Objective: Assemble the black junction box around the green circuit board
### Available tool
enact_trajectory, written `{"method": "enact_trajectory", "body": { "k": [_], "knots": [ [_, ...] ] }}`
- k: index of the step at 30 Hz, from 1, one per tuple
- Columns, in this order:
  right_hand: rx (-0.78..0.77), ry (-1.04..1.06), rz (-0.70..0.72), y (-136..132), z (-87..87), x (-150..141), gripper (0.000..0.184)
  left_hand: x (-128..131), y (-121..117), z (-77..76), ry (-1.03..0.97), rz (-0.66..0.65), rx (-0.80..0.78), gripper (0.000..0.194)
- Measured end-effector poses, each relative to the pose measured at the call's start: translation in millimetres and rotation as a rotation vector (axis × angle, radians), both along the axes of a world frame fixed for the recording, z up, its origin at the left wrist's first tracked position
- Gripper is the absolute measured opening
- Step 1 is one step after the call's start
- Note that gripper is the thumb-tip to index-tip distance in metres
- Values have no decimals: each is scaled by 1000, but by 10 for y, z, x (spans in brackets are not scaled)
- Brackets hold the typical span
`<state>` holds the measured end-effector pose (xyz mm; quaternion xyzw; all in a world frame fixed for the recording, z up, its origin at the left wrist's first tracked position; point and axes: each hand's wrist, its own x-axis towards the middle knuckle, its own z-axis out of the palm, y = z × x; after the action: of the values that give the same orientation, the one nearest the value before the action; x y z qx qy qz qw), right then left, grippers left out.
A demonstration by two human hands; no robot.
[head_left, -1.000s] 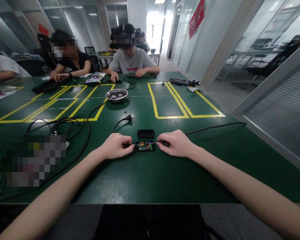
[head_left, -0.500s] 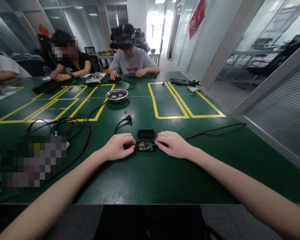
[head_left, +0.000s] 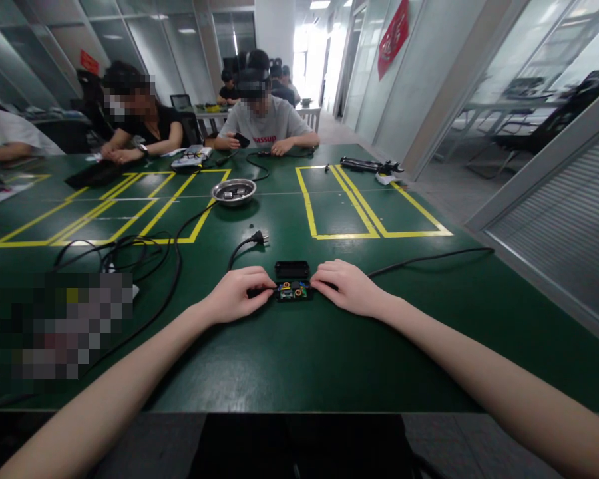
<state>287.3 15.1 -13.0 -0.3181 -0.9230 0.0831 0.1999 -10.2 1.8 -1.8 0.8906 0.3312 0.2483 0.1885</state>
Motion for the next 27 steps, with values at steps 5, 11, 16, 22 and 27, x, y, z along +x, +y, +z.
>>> {"method": "enact_trajectory", "body": {
  "k": [5, 11, 16, 22, 27],
  "knots": [
    [-42, -1, -25, 48, 8, 23, 30, -3, 26, -12, 29, -25, 67, 22],
    [-154, 3, -44, 58, 75, 41, 29, 43, 33, 4, 81, -55, 179, 27],
    [-116, 75, -112, 80, 30, 54, 21, 78, 27, -26, 93, -10, 199, 21],
    [-90, 81, -44, 121, -12, 76, 34, 61, 44, -12, 82, 58, 176, 20],
    [-118, 64, -18, 135, -10, 88, 34, 62, 33, -10, 170, 71, 157, 43]
  ]
}}
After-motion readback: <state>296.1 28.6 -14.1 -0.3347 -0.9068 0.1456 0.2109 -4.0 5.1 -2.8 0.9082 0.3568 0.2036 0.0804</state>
